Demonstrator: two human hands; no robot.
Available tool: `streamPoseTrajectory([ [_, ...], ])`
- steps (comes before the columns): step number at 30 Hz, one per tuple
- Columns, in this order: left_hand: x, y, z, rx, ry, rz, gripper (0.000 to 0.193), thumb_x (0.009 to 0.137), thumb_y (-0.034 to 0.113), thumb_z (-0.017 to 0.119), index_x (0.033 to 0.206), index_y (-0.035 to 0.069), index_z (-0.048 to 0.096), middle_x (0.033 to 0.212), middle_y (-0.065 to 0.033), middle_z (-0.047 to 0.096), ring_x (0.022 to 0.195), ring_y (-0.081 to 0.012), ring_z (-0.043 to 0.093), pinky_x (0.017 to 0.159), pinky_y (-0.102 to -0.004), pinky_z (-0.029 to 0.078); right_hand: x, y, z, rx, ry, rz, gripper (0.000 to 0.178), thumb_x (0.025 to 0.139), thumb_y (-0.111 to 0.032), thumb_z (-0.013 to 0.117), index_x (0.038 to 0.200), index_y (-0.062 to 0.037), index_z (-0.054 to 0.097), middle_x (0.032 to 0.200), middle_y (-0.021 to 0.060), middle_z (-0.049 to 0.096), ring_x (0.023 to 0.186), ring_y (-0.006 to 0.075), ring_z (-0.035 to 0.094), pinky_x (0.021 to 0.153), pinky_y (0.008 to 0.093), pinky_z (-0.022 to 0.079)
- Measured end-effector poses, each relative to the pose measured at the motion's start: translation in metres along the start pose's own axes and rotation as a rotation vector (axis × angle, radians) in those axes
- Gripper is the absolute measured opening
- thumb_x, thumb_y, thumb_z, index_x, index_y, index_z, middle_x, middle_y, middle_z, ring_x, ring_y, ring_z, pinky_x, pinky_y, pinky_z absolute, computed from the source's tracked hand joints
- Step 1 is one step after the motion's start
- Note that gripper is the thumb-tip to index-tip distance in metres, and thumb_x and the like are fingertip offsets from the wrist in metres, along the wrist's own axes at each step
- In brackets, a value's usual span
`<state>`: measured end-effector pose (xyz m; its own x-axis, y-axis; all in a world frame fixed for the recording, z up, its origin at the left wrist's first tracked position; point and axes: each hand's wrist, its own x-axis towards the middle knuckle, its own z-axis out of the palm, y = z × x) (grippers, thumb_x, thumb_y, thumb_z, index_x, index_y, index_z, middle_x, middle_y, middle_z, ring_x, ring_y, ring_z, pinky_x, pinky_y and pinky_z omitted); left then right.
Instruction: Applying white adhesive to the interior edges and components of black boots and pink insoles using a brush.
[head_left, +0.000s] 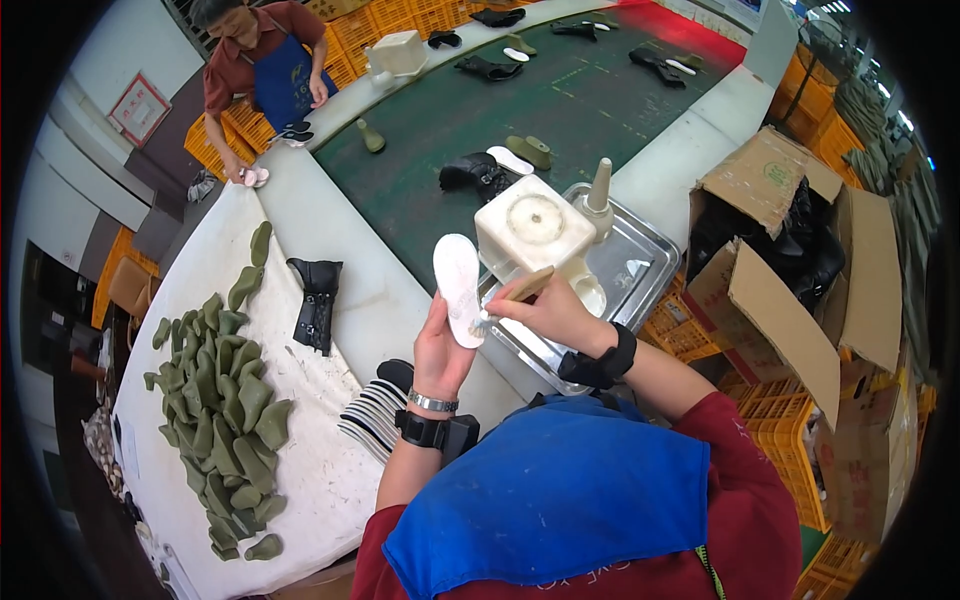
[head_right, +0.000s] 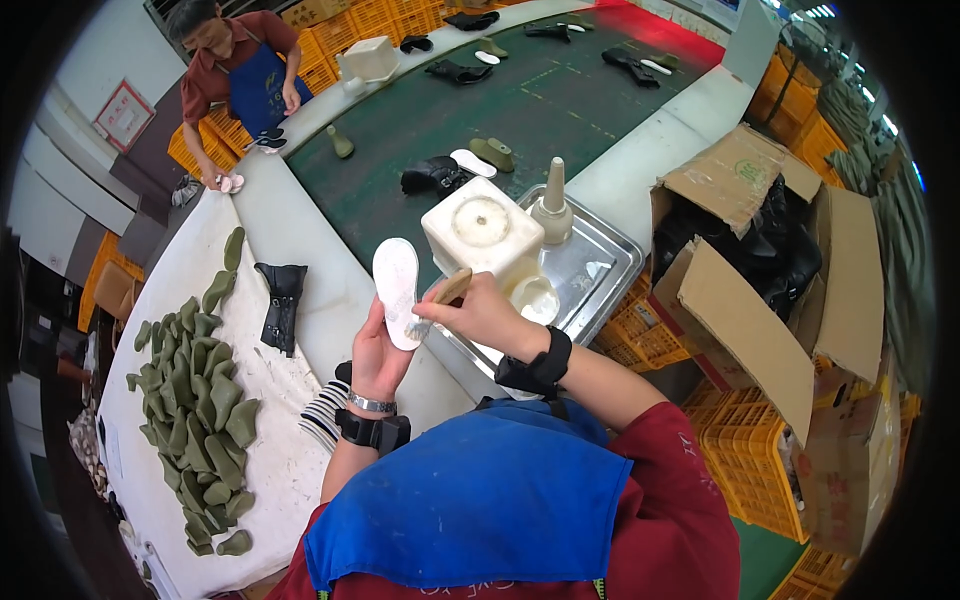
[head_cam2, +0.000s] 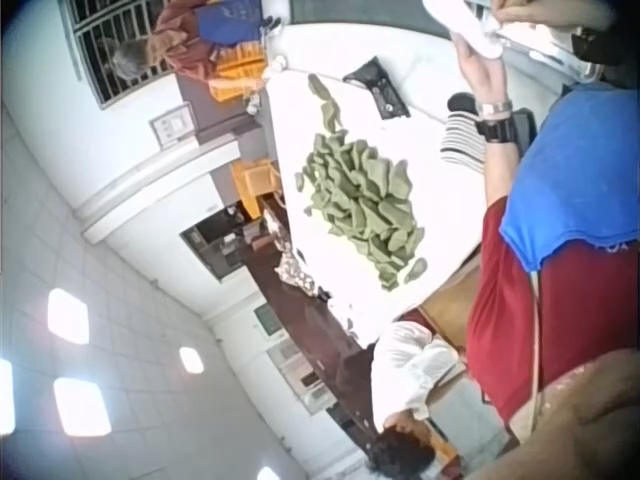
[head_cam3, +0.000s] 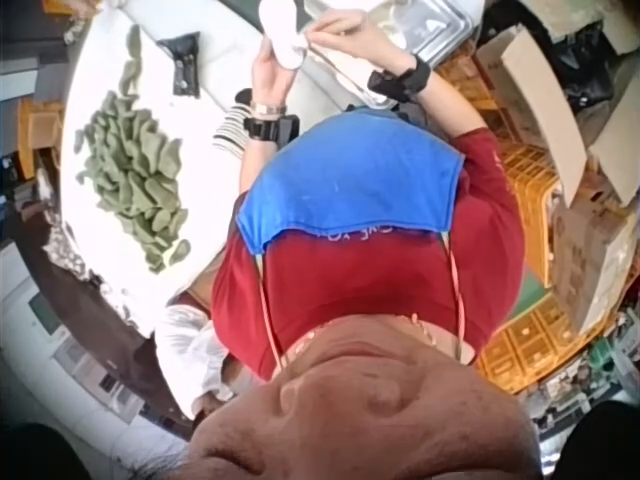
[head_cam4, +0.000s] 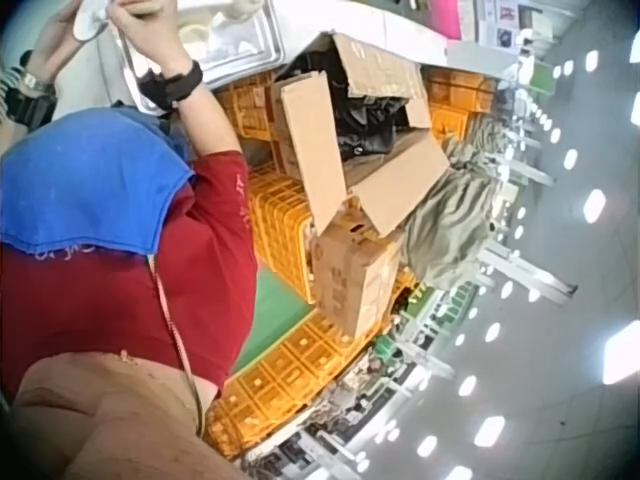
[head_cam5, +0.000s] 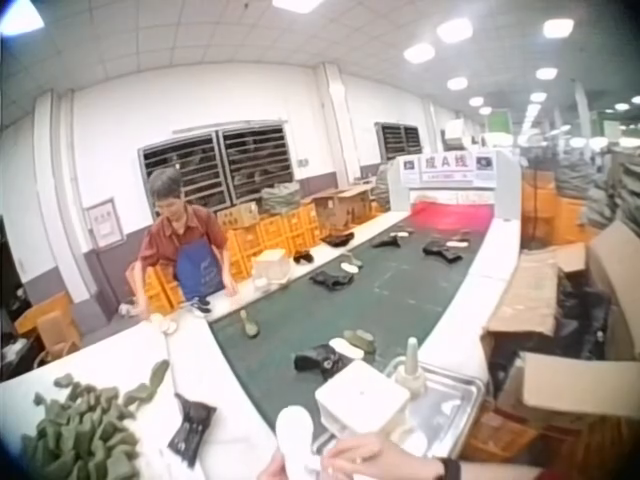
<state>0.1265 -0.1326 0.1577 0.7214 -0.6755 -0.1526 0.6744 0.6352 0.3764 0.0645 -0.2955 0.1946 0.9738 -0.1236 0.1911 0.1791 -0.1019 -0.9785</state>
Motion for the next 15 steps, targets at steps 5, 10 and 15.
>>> streamPoseTrajectory([
  [5,-0.003,-0.003,0.001,0.095,0.010,-0.030,0.039,0.096,0.027,0.031,0.132,0.013,0.035,0.127,-0.0089,0.046,0.111,-0.0255,0.048,0.090,-0.0432,0.043,0.010,-0.003,-0.001,-0.149,0.194,-0.169,0.016,0.075,-0.012,0.070,0.075,0.0028,0.066,0.068,0.0077,0.064,0.058,0.0104,0.059,0.053,0.0238,0.047],
  [10,0.004,0.000,-0.005,0.069,0.001,0.000,0.042,0.094,0.020,0.036,0.133,0.007,0.031,0.129,-0.0086,0.044,0.114,-0.0229,0.045,0.095,-0.0387,0.039,-0.011,-0.009,0.011,-0.287,0.082,-0.390,0.012,0.075,-0.010,0.069,0.073,0.0009,0.065,0.070,0.0085,0.064,0.059,0.0159,0.061,0.052,0.0258,0.046],
  [15,0.003,0.007,-0.018,0.042,-0.063,0.023,0.037,0.096,0.024,0.032,0.131,0.011,0.036,0.124,-0.0104,0.049,0.108,-0.0299,0.049,0.089,-0.0482,0.043,-0.024,-0.003,0.013,-0.269,-0.024,-0.336,0.011,0.075,-0.010,0.068,0.077,-0.0003,0.064,0.072,0.0074,0.064,0.061,0.0144,0.059,0.054,0.0247,0.045],
])
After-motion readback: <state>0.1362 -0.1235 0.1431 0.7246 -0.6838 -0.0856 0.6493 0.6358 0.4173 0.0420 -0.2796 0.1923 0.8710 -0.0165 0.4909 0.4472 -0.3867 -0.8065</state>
